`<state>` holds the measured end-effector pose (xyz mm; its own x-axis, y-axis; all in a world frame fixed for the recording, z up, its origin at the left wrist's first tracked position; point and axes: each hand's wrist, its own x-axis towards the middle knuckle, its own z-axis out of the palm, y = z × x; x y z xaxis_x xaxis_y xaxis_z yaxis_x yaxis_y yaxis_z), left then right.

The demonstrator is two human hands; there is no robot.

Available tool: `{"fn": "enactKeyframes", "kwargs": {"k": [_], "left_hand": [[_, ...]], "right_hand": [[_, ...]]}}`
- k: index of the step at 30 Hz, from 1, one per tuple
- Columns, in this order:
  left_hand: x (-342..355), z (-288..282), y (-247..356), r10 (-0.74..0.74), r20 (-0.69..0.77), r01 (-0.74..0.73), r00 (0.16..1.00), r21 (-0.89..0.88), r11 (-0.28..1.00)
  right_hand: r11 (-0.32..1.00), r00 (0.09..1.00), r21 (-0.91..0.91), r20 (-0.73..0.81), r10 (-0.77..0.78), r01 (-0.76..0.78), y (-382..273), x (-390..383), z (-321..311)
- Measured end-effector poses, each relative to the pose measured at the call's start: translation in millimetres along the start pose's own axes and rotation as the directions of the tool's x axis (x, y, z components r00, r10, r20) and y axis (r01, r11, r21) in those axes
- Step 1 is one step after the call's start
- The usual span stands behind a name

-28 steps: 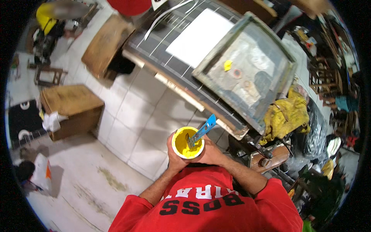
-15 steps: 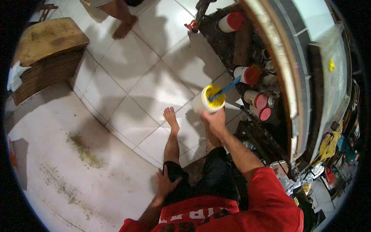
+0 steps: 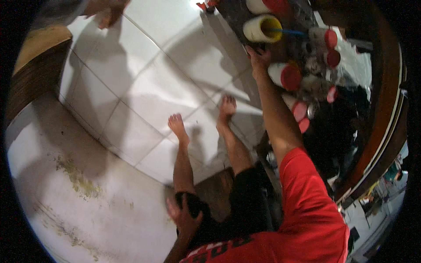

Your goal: The person opens paint containers, stirs yellow paint with a spatula, and carries the paint to a screen printing station. They place a white t-shirt under a screen, apply yellow paint with a squeegee, and pull the paint across the screen to print a design. The person repeats the process on multiple shirts.

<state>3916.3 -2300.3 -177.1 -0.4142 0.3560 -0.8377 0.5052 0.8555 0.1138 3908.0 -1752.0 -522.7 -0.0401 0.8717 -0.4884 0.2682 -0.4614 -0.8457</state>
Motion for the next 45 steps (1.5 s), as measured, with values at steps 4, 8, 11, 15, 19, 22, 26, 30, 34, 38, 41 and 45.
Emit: {"fn": "enactKeyframes", "kwargs": {"k": [4, 8, 11, 15, 19, 22, 26, 30, 34, 38, 41, 45], "left_hand": [[40.7, 29.6, 34.9, 0.313, 0.05, -0.257, 0.949, -0.456, 0.852], [63.7, 65.3, 83.6, 0.409, 0.247, 0.058, 0.879, -0.904, 0.423], [71.5, 80.5, 95.5, 0.442, 0.155, -0.067, 0.884, -0.891, 0.448], [53.1, 76.1, 84.0, 0.418, 0.107, -0.127, 0.902, -0.859, 0.495], [47.2, 58.2, 77.9, 0.414, 0.136, -0.235, 0.9, -0.649, 0.723], [39.5, 34.6, 73.7, 0.486, 0.087, -0.351, 0.869, -0.583, 0.733], [2.0, -14.4, 53.4, 0.632, 0.391, -0.458, 0.669, -0.452, 0.765], [-36.0, -58.3, 48.3, 0.488, 0.19, -0.295, 0.852, -0.594, 0.748], [-65.8, -95.7, 11.3, 0.055, -0.491, -0.31, 0.87, -0.457, 0.834], [-135.4, -95.1, -45.7, -0.305, 0.206, 0.365, 0.93, -0.416, 0.833], [-163.1, -80.8, -71.0, -0.342, 0.39, 0.502, 0.855, -0.453, 0.737], [-165.3, -67.3, -79.2, -0.378, 0.302, 0.479, 0.875, -0.652, 0.588]], "right_hand": [[0.702, 0.816, -0.672, 0.529, 0.233, 0.235, 11.3, -95.6, -115.1], [0.621, 0.651, -0.766, 0.559, 0.514, 0.167, -15.4, -242.7, -243.7], [0.705, 0.44, -0.681, 0.58, 0.685, -0.2, -53.1, -325.8, -293.0], [0.777, 0.587, -0.597, 0.561, 0.583, -0.2, -78.8, -409.8, -303.2], [0.748, 0.846, -0.661, 0.432, 0.314, 0.06, -78.1, -429.8, -280.6], [0.729, 0.852, -0.595, 0.523, 0.032, 0.338, -94.7, -444.7, -276.2], [0.683, 0.737, -0.563, 0.673, 0.052, 0.466, -157.5, -483.4, -327.0], [0.69, 0.737, -0.615, 0.653, 0.172, 0.383, -198.3, -501.1, -356.5], [0.609, 0.814, -0.754, 0.501, 0.294, 0.244, -233.5, -497.3, -372.8], [0.524, 0.284, -0.839, 0.471, 0.835, -0.151, -274.1, -469.6, -406.2], [0.606, 0.061, -0.793, 0.603, 0.795, -0.053, -296.4, -451.8, -418.5], [0.711, 0.048, -0.699, 0.715, 0.698, 0.067, -327.3, -432.7, -419.4]]}}
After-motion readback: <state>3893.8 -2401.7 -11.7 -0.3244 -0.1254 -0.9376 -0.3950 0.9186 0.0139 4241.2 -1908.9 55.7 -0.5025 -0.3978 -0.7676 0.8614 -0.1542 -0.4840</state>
